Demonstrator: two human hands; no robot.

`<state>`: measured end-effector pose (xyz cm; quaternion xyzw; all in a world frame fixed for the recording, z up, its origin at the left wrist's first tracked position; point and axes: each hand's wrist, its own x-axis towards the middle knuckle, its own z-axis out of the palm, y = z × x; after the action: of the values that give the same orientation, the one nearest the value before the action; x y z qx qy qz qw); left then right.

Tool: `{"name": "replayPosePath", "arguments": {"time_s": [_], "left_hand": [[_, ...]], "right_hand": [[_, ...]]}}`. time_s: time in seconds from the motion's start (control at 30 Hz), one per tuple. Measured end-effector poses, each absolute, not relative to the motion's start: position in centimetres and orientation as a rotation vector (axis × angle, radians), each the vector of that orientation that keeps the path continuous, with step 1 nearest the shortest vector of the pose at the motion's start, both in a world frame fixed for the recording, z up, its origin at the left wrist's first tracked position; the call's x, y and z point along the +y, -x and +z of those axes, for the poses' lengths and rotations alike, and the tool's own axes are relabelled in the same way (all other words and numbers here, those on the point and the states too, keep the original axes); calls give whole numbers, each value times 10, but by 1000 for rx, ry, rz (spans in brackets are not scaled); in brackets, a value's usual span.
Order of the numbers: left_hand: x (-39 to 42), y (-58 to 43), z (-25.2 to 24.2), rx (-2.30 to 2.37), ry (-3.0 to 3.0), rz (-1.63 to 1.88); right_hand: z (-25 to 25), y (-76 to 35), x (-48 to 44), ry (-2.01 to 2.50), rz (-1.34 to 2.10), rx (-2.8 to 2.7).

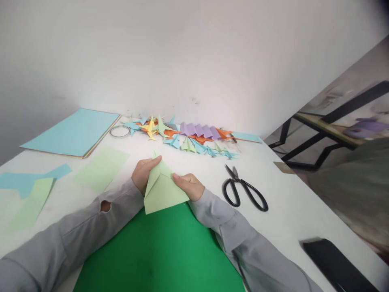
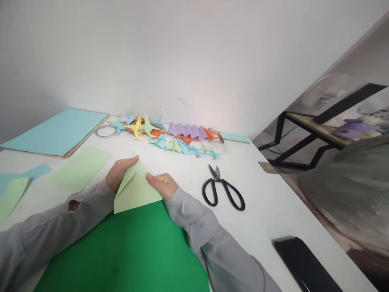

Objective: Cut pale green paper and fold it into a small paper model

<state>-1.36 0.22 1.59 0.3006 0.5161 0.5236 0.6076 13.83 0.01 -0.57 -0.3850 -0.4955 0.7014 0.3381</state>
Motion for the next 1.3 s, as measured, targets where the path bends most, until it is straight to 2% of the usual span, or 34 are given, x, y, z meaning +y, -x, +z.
{"name": "replayPosePath", "arguments": {"time_s": [0.37,0.53,0.77,1.03,1.3], "left_hand": [[3,15,13,1148,-646,1260],[0,12,4,1136,-902,1119],[0,14,2,995,-931,985],[-4,13,0,929,-1542,576],[-4,14,10,929,-1171,547]], "right_hand": [[-12,-146,11,944,1712,-1433],[-17,-142,15,916,1845,-1308],[-17,-142,19,960,1702,-1304],[-24,-142,23,948,1734,-1299],[-12,-146,28,959,1797,-864]]}}
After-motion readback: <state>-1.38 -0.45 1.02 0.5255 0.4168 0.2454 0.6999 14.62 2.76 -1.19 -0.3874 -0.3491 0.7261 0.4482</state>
